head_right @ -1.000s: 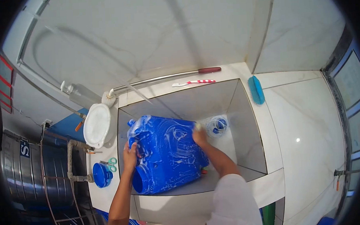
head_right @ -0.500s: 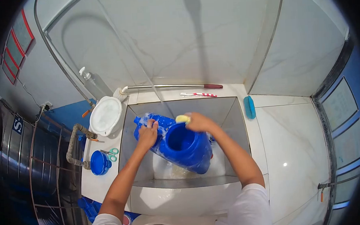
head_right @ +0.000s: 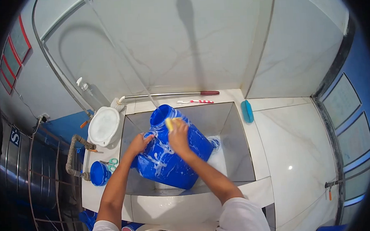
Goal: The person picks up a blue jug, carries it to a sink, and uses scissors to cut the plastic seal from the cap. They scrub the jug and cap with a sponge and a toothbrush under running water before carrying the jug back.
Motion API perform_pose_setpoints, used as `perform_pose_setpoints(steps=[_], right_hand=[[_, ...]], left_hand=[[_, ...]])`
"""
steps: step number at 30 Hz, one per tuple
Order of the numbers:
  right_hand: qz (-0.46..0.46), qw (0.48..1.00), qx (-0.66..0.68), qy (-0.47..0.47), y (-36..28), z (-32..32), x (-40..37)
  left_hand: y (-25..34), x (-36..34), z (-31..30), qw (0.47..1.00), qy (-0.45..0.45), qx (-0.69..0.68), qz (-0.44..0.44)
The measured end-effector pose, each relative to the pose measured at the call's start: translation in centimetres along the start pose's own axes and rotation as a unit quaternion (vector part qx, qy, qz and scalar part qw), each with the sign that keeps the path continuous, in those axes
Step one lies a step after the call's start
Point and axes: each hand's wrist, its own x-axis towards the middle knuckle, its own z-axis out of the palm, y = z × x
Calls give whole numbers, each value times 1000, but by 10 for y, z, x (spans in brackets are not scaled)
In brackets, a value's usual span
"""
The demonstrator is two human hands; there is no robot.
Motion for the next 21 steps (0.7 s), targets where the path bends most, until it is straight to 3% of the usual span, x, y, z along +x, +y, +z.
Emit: perform_pose_setpoints(steps=[2, 4, 6, 7, 9, 10, 11, 13, 14, 16, 18, 21], right_hand=[[-72, 993, 75, -56, -13, -16, -10], [-40, 994, 89, -40, -14, -36, 6], [19, 981, 189, 22, -19, -69, 22], [-18, 984, 178, 21, -21, -88, 28], [-40, 990, 50, -126, -32, -133, 32], [-32, 973, -21, -226, -30, -148, 28], [-16, 976, -36, -214, -29, -165, 20], [46, 869, -150, -468, -25, -189, -1], [61, 872, -155, -460, -26, -198, -12], [125, 767, -182, -602, -24, -211, -35], [95, 763, -274, -578, -25, -215, -85], [121, 778, -295, -542, -27, -209, -117]], left_hand=[[16, -2, 0, 995, -34, -78, -44], [29, -9, 6, 993, -53, -95, -43], [40, -24, 12, 990, -81, -107, -39], [45, -33, 17, 991, -87, -101, -28], [64, -52, 30, 989, -113, -95, 7], [76, -65, 35, 993, -69, 8, 100], [86, -78, 36, 976, -20, 106, 190], [134, -113, 24, 961, -65, 173, 205], [154, -132, 16, 945, -95, 241, 198], [169, -156, 7, 921, -115, 276, 248], [172, -175, 2, 905, -122, 291, 285], [164, -214, 8, 884, -110, 289, 351]])
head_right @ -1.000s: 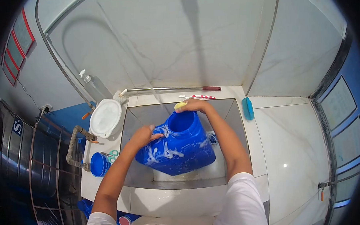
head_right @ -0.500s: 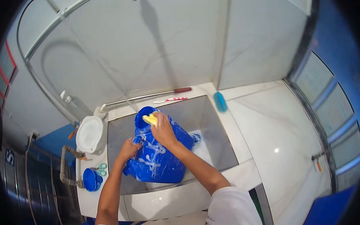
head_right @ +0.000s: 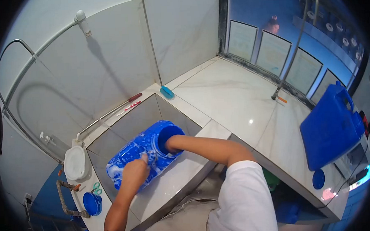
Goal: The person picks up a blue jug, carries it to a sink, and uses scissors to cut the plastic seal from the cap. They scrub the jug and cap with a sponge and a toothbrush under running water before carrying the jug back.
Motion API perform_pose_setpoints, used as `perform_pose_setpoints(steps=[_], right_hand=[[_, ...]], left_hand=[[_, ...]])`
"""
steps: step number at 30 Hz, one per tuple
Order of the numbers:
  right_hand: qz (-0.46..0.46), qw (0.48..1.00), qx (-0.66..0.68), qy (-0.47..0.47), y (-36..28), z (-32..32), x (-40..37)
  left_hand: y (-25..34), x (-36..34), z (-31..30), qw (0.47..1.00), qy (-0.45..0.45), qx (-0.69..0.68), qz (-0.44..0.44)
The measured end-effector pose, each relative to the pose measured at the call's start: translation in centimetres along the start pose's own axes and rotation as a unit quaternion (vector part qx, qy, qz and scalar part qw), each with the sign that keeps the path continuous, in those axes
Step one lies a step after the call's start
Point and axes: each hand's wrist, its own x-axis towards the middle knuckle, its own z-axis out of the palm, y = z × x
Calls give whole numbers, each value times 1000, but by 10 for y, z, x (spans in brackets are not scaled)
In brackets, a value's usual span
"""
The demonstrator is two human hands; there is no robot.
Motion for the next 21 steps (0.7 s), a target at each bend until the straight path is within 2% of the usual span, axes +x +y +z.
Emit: perform_pose_setpoints(steps=[2, 5, 9, 11, 14, 15, 17, 19, 21], right_hand=[[8, 1000, 3, 10, -16, 5, 1], [6, 999, 2, 45, -45, 16, 5], [-10, 993, 21, 116, -81, 6, 25], [-9, 986, 37, 161, -87, -4, 41], [-3, 973, 65, 221, -83, -18, 66], [-2, 970, 71, 234, -83, -23, 72], [-3, 965, 76, 250, -80, -28, 84], [-7, 961, 87, 261, -80, -28, 94], [-14, 957, 93, 273, -83, -31, 102]], left_hand=[[16, -23, 4, 997, 46, 1, 65], [34, -57, 2, 994, 58, 5, 91], [35, -94, -3, 995, 61, 0, 78], [27, -107, -12, 994, 79, 6, 73], [18, -118, -14, 993, 58, 28, 97], [16, -120, -18, 995, 60, 30, 76], [19, -124, -27, 991, 75, 10, 110], [12, -126, -27, 994, 62, -4, 87], [5, -122, -30, 993, 52, 5, 109]])
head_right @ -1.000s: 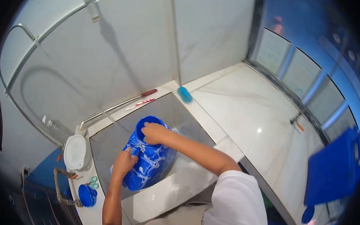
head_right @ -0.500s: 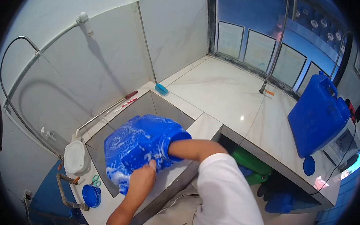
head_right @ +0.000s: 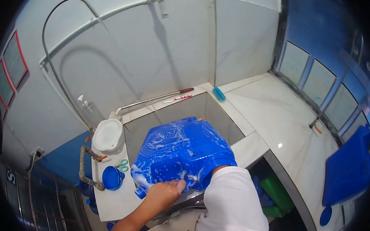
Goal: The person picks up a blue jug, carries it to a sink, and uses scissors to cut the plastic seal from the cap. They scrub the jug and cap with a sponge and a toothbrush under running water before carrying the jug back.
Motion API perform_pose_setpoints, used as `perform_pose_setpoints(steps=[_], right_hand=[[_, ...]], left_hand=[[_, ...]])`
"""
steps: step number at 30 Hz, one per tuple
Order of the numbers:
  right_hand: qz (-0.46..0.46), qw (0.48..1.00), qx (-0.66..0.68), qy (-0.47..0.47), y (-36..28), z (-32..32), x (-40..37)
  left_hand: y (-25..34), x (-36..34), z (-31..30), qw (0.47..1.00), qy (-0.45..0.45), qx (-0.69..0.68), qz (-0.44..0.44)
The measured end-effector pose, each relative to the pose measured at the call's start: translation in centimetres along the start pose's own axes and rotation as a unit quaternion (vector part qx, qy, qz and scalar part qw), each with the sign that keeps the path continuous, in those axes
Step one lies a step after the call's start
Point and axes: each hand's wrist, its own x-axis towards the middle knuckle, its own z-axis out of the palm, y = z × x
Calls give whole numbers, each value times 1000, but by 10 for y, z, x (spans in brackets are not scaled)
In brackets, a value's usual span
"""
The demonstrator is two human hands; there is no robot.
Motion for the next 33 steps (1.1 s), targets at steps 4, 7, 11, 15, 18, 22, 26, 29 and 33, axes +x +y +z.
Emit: perform_pose_setpoints(steps=[4, 7, 11, 15, 18, 22, 26, 29, 33], right_hand=[[-26, 999, 18, 33, -7, 8, 9], [-51, 998, 24, 34, -13, 10, 9], [-65, 998, 3, 6, -14, 8, 11], [-75, 994, -50, -55, -16, 1, 8], [-82, 977, -128, -148, -15, -14, -7], [-87, 943, -220, -236, -14, -30, -37], [-84, 923, -276, -254, -15, -42, -58], [-70, 917, -306, -248, -13, -66, -65], [-42, 918, -319, -231, 3, -77, -100]], left_hand=[[-1, 3, 4, 999, -11, -36, -24], [-2, 4, 1, 999, -7, 16, -43], [-9, 8, 4, 999, 25, 24, -32], [-3, 16, 4, 997, 37, 29, -59], [-13, 33, 7, 994, 56, 0, -92], [-33, 51, 23, 992, 14, -29, -124], [-42, 66, 31, 995, 7, -1, -104], [-48, 71, 34, 993, -19, -20, -117], [-52, 74, 43, 992, -47, -22, -115]])
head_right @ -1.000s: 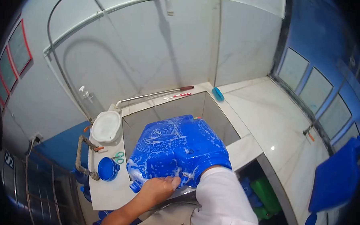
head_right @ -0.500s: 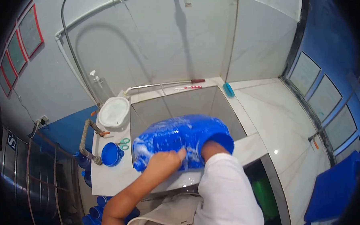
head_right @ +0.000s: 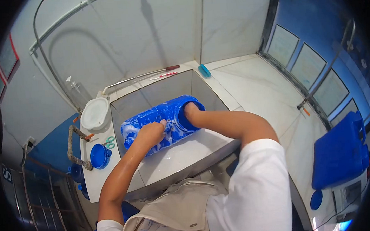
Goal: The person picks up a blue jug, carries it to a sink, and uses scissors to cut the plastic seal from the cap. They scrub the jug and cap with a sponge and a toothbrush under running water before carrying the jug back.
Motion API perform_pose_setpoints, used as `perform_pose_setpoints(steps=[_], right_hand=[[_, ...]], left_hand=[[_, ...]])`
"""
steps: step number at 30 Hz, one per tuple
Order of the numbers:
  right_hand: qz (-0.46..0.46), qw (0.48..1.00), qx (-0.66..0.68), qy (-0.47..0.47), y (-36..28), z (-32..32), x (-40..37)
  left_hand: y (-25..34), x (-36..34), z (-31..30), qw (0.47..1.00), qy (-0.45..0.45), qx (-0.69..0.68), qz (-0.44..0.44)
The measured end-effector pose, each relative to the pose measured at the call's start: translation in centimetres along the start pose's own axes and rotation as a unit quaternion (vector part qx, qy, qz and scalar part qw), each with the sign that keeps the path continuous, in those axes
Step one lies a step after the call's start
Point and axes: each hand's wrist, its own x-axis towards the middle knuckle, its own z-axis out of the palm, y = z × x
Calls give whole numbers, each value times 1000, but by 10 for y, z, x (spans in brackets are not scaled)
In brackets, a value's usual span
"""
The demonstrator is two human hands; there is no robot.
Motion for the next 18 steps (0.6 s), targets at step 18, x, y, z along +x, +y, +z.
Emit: perform_pose_setpoints(steps=[18], right_hand=[[-124, 134, 979, 88, -72, 35, 42]], left_hand=[[39, -63, 47, 987, 153, 32, 35]])
